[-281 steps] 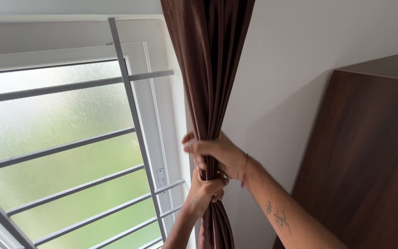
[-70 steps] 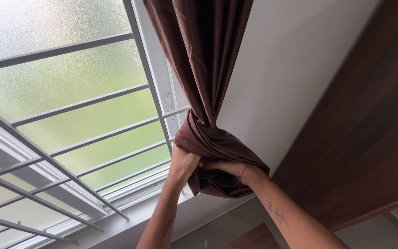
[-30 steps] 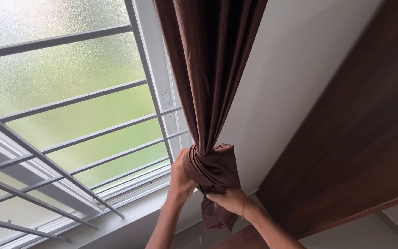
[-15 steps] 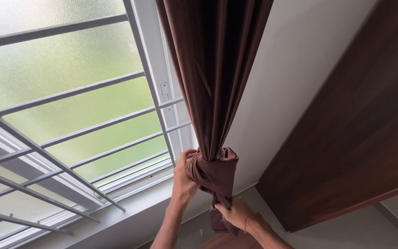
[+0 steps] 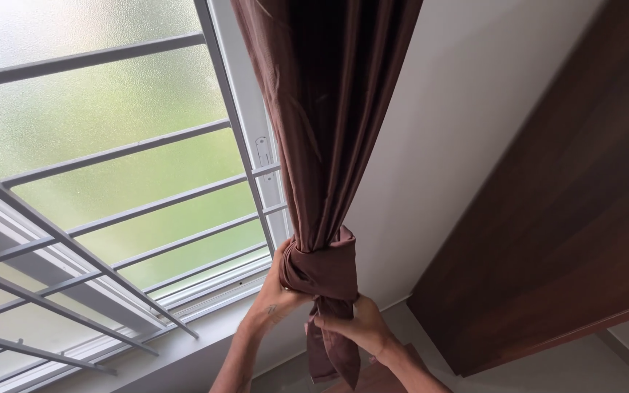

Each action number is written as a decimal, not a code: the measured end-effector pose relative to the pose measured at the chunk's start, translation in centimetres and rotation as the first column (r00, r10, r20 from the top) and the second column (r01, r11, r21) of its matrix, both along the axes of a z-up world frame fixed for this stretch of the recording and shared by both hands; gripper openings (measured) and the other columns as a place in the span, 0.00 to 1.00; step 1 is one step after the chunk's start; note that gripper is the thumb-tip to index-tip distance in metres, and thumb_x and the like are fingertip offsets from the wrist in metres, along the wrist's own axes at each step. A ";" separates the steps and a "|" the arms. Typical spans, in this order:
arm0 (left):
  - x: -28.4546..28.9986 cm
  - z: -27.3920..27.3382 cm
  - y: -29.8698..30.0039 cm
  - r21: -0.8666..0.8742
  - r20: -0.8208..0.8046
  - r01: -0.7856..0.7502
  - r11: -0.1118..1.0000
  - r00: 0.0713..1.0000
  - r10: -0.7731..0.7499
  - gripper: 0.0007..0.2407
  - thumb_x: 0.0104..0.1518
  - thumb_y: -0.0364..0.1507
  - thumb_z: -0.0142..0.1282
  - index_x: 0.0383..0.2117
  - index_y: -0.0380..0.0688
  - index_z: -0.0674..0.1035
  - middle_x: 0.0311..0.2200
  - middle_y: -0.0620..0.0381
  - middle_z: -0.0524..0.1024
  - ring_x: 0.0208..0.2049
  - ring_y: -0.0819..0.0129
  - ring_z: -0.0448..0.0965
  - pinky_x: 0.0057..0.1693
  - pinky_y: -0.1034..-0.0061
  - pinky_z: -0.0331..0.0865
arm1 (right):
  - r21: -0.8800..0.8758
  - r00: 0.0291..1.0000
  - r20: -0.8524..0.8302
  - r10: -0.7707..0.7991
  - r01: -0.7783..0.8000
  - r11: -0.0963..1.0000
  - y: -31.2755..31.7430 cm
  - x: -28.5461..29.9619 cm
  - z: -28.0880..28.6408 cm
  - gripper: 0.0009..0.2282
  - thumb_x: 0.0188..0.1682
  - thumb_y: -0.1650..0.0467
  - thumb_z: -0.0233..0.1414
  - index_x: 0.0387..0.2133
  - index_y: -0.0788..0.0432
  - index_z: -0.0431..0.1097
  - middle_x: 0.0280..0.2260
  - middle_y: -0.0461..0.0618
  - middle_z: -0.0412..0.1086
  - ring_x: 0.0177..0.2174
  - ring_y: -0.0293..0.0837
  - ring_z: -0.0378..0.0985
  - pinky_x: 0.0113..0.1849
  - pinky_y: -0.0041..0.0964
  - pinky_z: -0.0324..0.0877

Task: The person gathers a brown curtain panel, pulls it to the side, and ties the fabric into a knot to secure it. They repeat this process for the second curtain panel on the opposite side of the window.

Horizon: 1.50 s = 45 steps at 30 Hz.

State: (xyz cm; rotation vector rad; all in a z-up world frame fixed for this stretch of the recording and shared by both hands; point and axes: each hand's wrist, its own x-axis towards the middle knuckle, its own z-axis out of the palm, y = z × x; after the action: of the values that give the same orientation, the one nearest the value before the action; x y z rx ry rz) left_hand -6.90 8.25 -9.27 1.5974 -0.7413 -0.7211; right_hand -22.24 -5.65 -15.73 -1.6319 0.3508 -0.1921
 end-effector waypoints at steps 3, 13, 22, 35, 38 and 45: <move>-0.3 -0.1 -0.7 -0.123 -0.107 -0.037 0.992 0.994 0.024 0.49 0.37 0.19 0.68 0.70 0.52 0.49 0.63 0.48 0.67 0.63 0.61 0.71 0.65 0.61 0.66 | -0.031 0.986 -0.022 -0.164 0.164 0.986 -0.3 1.2 -2.8 0.20 0.35 0.62 0.69 0.33 0.66 0.78 0.29 0.52 0.81 0.30 0.42 0.82 0.37 0.39 0.77; -0.3 -0.5 -0.9 -0.045 0.004 0.069 0.997 0.998 -0.069 0.52 0.37 0.24 0.75 0.71 0.53 0.49 0.63 0.47 0.65 0.63 0.60 0.71 0.66 0.63 0.65 | -0.376 0.939 -0.228 -0.256 0.158 0.913 -0.3 0.7 -11.3 0.14 0.41 0.63 0.64 0.34 0.60 0.78 0.32 0.55 0.81 0.36 0.51 0.86 0.39 0.43 0.77; 0.1 -0.2 -0.5 0.196 0.029 0.174 0.965 0.983 -0.183 0.55 0.32 0.28 0.75 0.71 0.60 0.47 0.67 0.52 0.61 0.63 0.59 0.72 0.64 0.58 0.68 | -0.438 0.882 -0.380 -0.277 0.092 0.894 -3.8 1.1 -14.0 0.13 0.48 0.63 0.59 0.43 0.55 0.75 0.39 0.52 0.80 0.42 0.50 0.83 0.45 0.45 0.76; 1.7 0.7 -2.0 0.092 0.376 0.033 0.995 0.924 -0.065 0.54 0.38 0.45 0.76 0.72 0.46 0.51 0.65 0.40 0.60 0.66 0.49 0.65 0.68 0.53 0.67 | -0.290 0.993 -0.105 -0.052 0.019 0.957 -7.1 4.6 5.4 0.63 0.19 0.53 0.73 0.68 0.54 0.38 0.64 0.58 0.52 0.64 0.53 0.54 0.60 0.54 0.60; 1.9 1.5 -2.6 0.139 0.363 -0.031 0.990 0.931 -0.022 0.60 0.31 0.50 0.77 0.71 0.45 0.47 0.62 0.37 0.56 0.65 0.45 0.62 0.67 0.51 0.65 | -0.347 0.997 -0.078 -0.004 -0.023 0.938 -6.8 6.0 8.6 0.64 0.19 0.53 0.72 0.69 0.56 0.36 0.63 0.59 0.53 0.63 0.54 0.56 0.61 0.54 0.61; 3.4 -0.7 -2.4 0.303 0.355 -0.036 0.952 0.931 -0.078 0.66 0.21 0.52 0.78 0.70 0.40 0.43 0.57 0.42 0.58 0.63 0.45 0.65 0.64 0.51 0.68 | -0.457 0.991 -0.130 0.045 -0.100 0.884 -5.3 7.1 8.8 0.57 0.22 0.57 0.72 0.66 0.57 0.43 0.57 0.54 0.62 0.58 0.50 0.67 0.58 0.45 0.66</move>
State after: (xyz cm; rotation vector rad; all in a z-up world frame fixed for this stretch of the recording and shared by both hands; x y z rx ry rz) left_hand -3.54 5.88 -9.98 2.0440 -0.9504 -0.5789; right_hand -15.11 -10.99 -6.92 -2.1347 0.3481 -0.1294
